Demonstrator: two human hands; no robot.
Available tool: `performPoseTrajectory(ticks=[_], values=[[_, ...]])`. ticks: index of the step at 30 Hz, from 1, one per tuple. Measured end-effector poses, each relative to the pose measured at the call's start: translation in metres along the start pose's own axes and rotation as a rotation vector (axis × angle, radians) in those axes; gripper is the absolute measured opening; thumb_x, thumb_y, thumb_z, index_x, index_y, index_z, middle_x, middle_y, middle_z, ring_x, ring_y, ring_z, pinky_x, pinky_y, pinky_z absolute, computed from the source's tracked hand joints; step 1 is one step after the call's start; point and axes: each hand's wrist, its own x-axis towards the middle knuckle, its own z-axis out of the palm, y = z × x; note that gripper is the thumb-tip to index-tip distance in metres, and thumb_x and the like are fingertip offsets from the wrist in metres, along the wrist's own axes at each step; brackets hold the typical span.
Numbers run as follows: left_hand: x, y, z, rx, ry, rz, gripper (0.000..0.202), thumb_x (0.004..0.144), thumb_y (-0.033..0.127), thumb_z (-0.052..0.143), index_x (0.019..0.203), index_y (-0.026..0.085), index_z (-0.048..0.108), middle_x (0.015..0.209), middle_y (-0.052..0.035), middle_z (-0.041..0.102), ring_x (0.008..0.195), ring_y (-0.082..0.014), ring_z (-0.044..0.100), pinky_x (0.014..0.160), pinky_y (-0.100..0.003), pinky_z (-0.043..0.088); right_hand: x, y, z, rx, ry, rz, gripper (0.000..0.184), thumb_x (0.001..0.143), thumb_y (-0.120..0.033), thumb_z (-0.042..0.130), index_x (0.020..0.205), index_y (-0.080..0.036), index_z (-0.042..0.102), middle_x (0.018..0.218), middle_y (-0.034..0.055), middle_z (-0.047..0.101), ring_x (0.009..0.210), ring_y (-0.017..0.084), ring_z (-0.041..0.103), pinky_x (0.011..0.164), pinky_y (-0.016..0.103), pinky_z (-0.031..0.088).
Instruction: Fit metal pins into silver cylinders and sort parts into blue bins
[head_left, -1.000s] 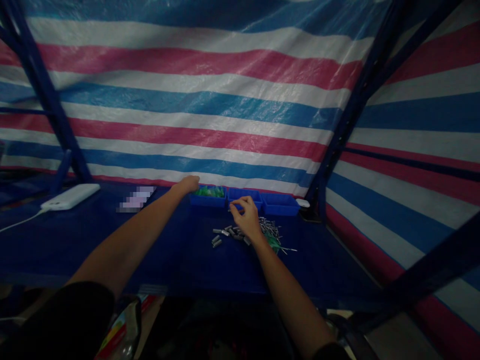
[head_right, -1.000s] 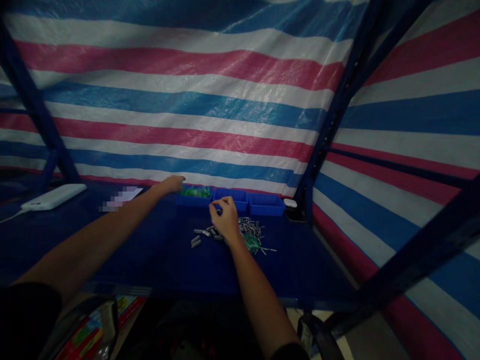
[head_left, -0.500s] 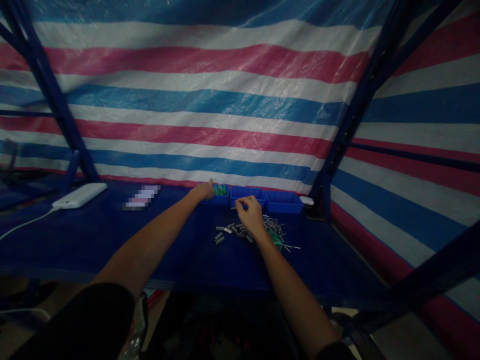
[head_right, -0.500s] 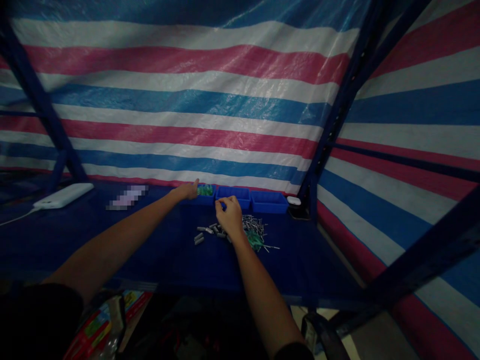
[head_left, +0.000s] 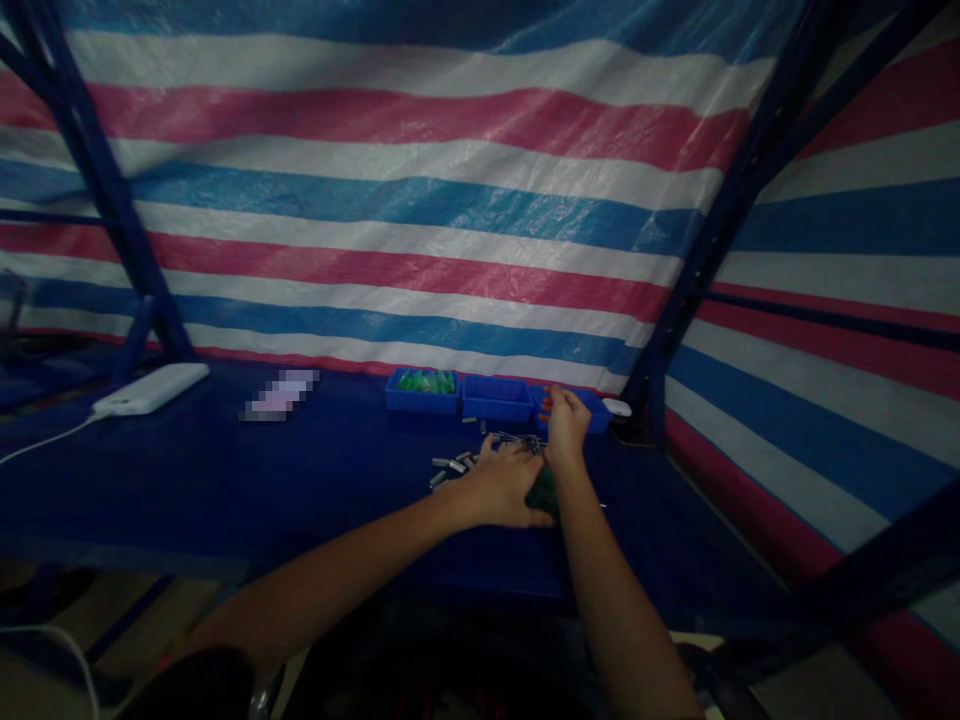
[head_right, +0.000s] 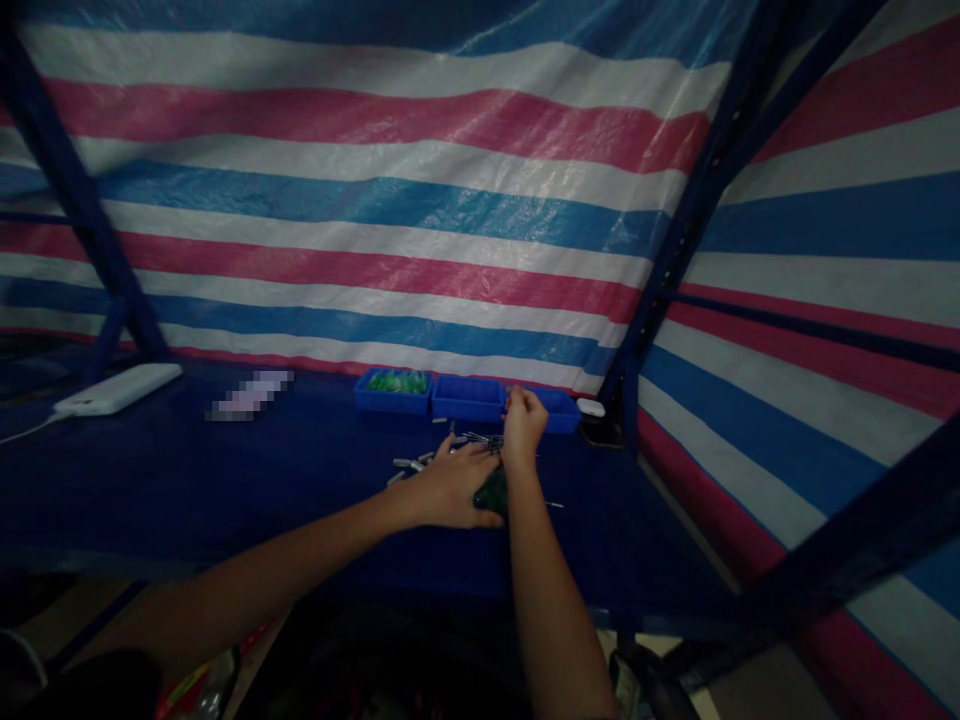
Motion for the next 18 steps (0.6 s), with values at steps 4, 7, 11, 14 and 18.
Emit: performPoseTrajectory(ticks=[4, 7, 11, 14, 18], values=[[0.011, 0.001, 0.014, 0.055, -0.008, 0.04, 0.045, 0.068, 0.038, 0.063, 0.107, 0.018, 0.056, 0.107, -0.0138, 0.061, 0.105, -0.0306, 0.051, 0.097, -0.056, 0.023, 0.003, -0.005, -0.003, 0.046, 0.031, -0.026, 0.029, 0.062, -0.041, 0.054, 0.068, -0.014, 0.06, 0.055, -0.0016, 0.052, 0.055, 0.013, 0.049, 0.045, 0.023, 0.038], [0.017, -0.014, 0.011, 0.007, 0.036, 0.055, 0.019, 0.078, 0.028, 0.052, 0.092, 0.022, 0.064, 0.088, -0.0073, 0.066, 0.086, -0.0228, 0.059, 0.091, -0.044, 0.034, 0.004, -0.007, -0.004, 0.032, 0.016, -0.015, 0.028, 0.061, -0.042, 0.054, 0.067, -0.015, 0.06, 0.056, -0.0009, 0.053, 0.056, 0.014, 0.05, 0.045, 0.023, 0.037], [0.021, -0.04, -0.007, -0.138, 0.279, -0.031, 0.025, 0.081, 0.035, 0.05, 0.098, 0.026, 0.066, 0.092, -0.0058, 0.062, 0.081, -0.0194, 0.056, 0.074, -0.03, 0.041, 0.006, -0.009, -0.007, 0.01, -0.04, -0.034, 0.028, 0.062, -0.043, 0.054, 0.066, -0.016, 0.06, 0.053, -0.0017, 0.052, 0.053, 0.013, 0.049, 0.046, 0.023, 0.037], [0.017, -0.067, -0.023, -0.289, 0.459, -0.166, 0.02, 0.076, 0.036, 0.057, 0.083, 0.021, 0.069, 0.075, -0.0022, 0.058, 0.069, -0.0152, 0.052, 0.066, -0.025, 0.039, 0.002, -0.008, -0.004, -0.039, -0.137, -0.011, 0.031, 0.064, -0.046, 0.055, 0.067, -0.016, 0.06, 0.049, -0.0033, 0.05, 0.046, 0.011, 0.045, 0.044, 0.023, 0.034], [0.002, -0.098, -0.027, -0.716, 0.591, -0.402, 0.032, 0.072, 0.045, 0.058, 0.061, 0.015, 0.057, 0.046, 0.0045, 0.043, 0.045, -0.0094, 0.04, 0.047, -0.021, 0.031, -0.016, 0.005, 0.013, -0.146, -0.385, 0.005, 0.037, 0.066, -0.052, 0.055, 0.07, -0.015, 0.061, 0.047, -0.0035, 0.05, 0.042, 0.01, 0.044, 0.041, 0.021, 0.033]])
